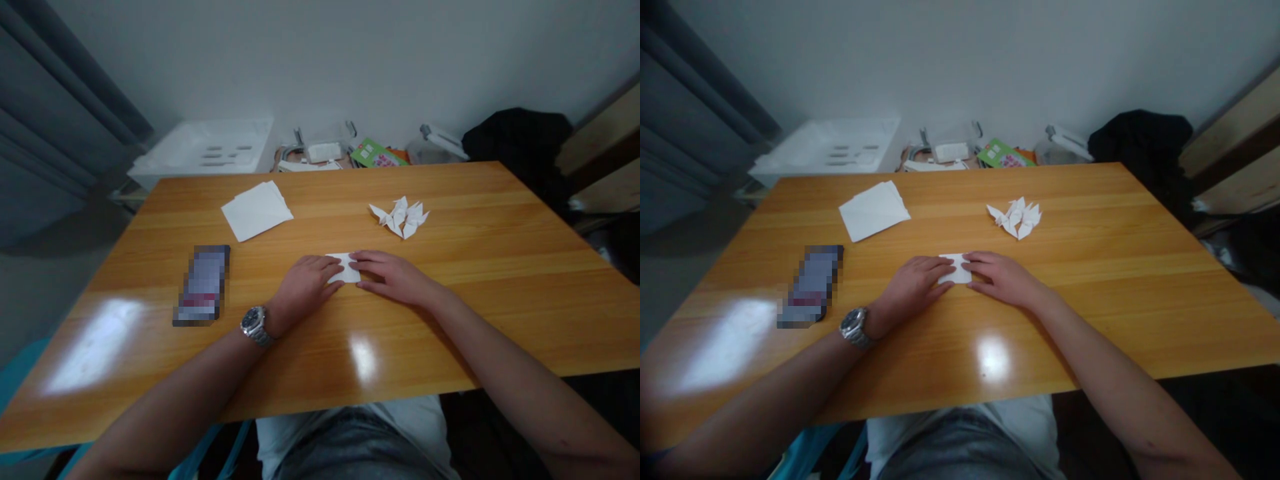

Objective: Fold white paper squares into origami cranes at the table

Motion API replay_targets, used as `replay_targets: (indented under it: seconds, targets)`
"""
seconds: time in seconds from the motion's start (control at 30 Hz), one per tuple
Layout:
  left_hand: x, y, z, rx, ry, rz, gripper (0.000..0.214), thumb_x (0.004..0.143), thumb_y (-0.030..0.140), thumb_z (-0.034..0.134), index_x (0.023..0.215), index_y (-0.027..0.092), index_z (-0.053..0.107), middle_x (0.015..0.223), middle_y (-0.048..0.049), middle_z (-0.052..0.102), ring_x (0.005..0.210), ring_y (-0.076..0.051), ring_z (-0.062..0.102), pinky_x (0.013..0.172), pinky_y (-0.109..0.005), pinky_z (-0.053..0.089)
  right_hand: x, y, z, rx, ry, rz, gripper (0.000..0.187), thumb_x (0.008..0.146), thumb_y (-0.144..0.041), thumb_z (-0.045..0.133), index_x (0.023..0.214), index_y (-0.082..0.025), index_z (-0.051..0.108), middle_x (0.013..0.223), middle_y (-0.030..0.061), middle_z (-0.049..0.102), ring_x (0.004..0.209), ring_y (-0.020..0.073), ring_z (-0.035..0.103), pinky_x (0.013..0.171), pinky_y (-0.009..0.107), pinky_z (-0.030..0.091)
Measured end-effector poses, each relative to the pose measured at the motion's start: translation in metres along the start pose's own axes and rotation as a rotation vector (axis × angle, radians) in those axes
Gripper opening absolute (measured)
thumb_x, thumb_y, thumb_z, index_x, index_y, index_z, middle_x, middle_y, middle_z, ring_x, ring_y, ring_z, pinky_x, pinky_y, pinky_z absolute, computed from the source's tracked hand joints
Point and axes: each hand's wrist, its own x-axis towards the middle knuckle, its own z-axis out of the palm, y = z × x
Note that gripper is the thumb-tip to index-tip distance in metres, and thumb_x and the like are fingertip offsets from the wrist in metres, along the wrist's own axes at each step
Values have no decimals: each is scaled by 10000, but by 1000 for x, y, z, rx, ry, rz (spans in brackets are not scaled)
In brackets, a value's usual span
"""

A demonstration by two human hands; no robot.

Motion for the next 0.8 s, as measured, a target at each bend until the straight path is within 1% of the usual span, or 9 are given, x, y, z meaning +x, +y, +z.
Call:
replay_targets:
  seconds: [0.13,0.33,0.47,0.57,0.67,0.8]
  targets:
    - [0,1,-2,4,1,13,323,1039,360,527,1260,179,679,1326,-90,687,1155,-265,656,1030,-445,517,-1,2,0,40,0,4,419,985,-354,626,1388,-240,646,1493,116,589,1370,263,569,1162,470,467]
    - [1,1,-2,-5,1,8,296,1034,317,534,1248,181,688,1310,-92,691,1148,-261,657,1020,-445,523,0,3,0,86,5,7,383,974,-352,643,1339,-244,681,1487,121,592,1356,276,578,1153,483,472]
    - [1,0,-1,-5,-4,2,294,1037,310,529,1246,180,689,1311,-91,690,1143,-260,659,1025,-447,519,0,3,1,120,4,21,366,983,-296,619,1340,-245,680,1480,122,599,1351,274,584,1149,485,475]
    - [2,0,-1,-4,-7,-1,289,1048,299,505,1226,179,698,1295,-85,700,1129,-256,665,1013,-439,524,1,3,1,140,17,30,355,976,-278,626,1325,-268,687,1469,105,611,1338,269,595,1138,484,483]
    - [2,-1,-1,-3,-3,3,291,1046,311,509,1223,179,698,1290,-86,701,1124,-256,665,1006,-439,526,2,2,1,153,30,38,298,978,-282,624,1261,-274,718,1446,94,631,1320,259,609,1131,471,487]
    - [1,-1,1,1,1,11,315,1027,360,553,1248,181,687,1295,-103,693,1142,-267,657,1009,-449,519,5,-2,0,166,67,48,196,995,-266,594,1102,-238,755,1370,109,677,1276,249,634,1093,453,506]
